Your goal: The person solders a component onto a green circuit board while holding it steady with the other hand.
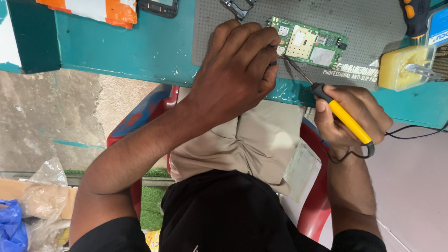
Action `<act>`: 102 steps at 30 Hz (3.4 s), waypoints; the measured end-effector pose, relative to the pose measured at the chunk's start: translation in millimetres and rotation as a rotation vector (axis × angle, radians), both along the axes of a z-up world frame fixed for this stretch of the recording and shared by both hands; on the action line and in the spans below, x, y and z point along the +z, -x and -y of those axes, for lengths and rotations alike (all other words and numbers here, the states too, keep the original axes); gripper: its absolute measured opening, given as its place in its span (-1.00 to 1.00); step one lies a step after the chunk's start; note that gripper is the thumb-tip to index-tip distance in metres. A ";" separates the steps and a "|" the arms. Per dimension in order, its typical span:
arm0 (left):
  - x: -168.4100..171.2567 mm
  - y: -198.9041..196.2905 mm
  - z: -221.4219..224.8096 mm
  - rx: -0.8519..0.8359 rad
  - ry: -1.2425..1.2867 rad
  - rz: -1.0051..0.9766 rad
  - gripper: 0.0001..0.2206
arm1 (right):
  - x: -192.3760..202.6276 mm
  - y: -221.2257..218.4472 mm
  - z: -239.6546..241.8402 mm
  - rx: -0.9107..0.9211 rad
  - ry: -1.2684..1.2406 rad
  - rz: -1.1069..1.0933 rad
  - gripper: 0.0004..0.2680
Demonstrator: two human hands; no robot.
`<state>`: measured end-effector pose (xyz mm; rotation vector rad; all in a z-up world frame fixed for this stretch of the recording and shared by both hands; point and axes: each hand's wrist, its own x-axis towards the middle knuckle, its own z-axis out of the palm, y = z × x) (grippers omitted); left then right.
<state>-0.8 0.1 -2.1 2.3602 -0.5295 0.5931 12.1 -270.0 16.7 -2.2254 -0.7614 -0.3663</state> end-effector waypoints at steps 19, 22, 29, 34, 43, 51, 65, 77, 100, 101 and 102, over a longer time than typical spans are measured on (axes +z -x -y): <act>16.3 -3.1 -2.1 0.010 0.040 -0.011 -0.83 | -0.2 3.4 2.4 -0.008 0.013 -0.006 -0.83; 14.4 -5.1 -3.3 0.000 0.019 -0.009 -0.84 | -1.5 4.8 7.4 -0.013 0.054 -0.019 -0.83; 12.8 -5.3 -4.0 0.011 0.028 -0.009 -0.84 | -9.0 6.4 12.9 -0.026 0.066 0.033 -0.79; 14.1 -4.3 -6.5 -0.009 0.050 -0.014 -0.83 | -9.8 7.4 14.8 -0.021 0.055 0.049 -0.79; 17.0 -3.0 -7.5 -0.020 0.036 -0.019 -0.82 | -6.2 4.4 7.0 -0.009 0.044 0.064 -0.83; 20.6 -3.3 -7.5 -0.038 0.056 -0.041 -0.80 | 1.8 -0.4 -1.3 0.020 0.077 0.058 -0.84; 20.6 -4.2 -7.2 -0.047 0.032 -0.013 -0.82 | -3.6 2.2 7.5 -0.025 -0.052 0.006 -0.81; 17.5 -3.9 -6.4 -0.048 0.037 -0.001 -0.84 | -3.3 0.4 9.4 -0.041 -0.114 -0.035 -0.79; 1.2 2.7 -10.0 -0.028 -0.004 0.034 -0.88 | -13.7 13.5 19.9 -0.052 0.006 0.080 -0.74; 0.4 3.2 -9.9 -0.028 -0.002 0.030 -0.87 | -13.0 15.1 20.4 -0.056 0.024 0.068 -0.74; -0.5 3.6 -9.7 -0.028 0.007 0.026 -0.86 | -11.6 16.1 22.0 -0.059 0.046 0.055 -0.74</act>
